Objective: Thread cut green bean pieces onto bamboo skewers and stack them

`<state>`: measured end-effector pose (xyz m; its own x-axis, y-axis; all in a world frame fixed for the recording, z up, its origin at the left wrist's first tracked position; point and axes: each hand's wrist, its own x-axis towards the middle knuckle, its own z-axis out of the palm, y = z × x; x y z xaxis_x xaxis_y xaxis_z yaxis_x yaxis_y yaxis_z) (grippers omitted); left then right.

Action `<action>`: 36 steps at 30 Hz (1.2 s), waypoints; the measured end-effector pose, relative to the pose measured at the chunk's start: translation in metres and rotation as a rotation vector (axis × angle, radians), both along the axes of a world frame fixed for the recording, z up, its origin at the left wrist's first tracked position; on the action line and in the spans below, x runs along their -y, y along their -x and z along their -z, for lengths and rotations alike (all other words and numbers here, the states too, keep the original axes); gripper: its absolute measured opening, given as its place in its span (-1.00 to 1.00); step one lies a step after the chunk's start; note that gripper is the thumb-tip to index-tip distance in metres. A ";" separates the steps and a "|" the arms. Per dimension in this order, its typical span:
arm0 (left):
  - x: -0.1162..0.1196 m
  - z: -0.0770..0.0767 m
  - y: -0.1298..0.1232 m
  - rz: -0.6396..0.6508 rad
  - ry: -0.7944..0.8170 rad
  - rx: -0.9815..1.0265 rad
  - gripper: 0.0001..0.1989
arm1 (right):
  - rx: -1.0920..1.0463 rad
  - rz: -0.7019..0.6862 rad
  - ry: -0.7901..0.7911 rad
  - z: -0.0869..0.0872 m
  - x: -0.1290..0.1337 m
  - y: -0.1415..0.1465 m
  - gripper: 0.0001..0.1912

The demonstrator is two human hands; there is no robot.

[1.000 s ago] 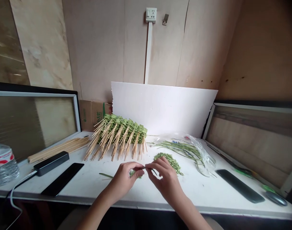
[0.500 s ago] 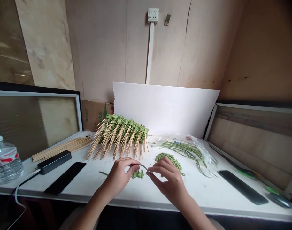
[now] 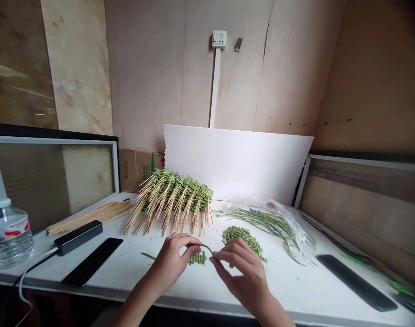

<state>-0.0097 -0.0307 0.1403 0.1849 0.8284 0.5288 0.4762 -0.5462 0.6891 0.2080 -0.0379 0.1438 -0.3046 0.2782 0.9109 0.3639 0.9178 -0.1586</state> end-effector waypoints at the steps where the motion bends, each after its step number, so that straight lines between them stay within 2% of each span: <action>1: 0.000 0.000 0.000 -0.002 0.004 -0.002 -0.85 | 0.000 -0.001 -0.004 0.000 0.000 0.000 -0.69; 4: 0.000 0.000 0.000 -0.024 0.009 0.007 -0.86 | 0.010 0.029 -0.007 0.000 -0.001 -0.001 -0.70; 10: 0.003 -0.006 0.001 -0.036 0.021 0.058 -0.82 | 0.018 0.175 0.054 0.006 -0.009 -0.002 -0.81; 14: 0.005 -0.004 -0.005 0.002 0.102 0.114 -0.78 | -0.019 0.159 0.080 0.009 -0.010 0.001 -0.84; 21: 0.008 0.003 -0.025 0.194 0.208 0.316 -0.72 | 0.009 0.130 0.112 0.013 -0.006 0.008 -0.87; 24: 0.006 0.005 -0.027 0.191 0.176 0.327 -0.74 | 0.027 0.091 0.106 0.014 -0.009 0.006 -0.85; 28: 0.004 0.008 -0.023 0.126 0.059 0.172 -0.79 | 0.084 0.060 0.105 0.015 -0.013 0.003 -0.84; 31: 0.002 0.011 -0.020 0.129 0.013 0.126 -0.78 | 0.127 0.019 0.232 0.015 -0.012 0.001 -0.89; 36: -0.002 0.018 -0.020 0.219 0.058 0.229 -0.77 | 0.055 -0.148 0.632 0.015 -0.013 -0.001 -0.82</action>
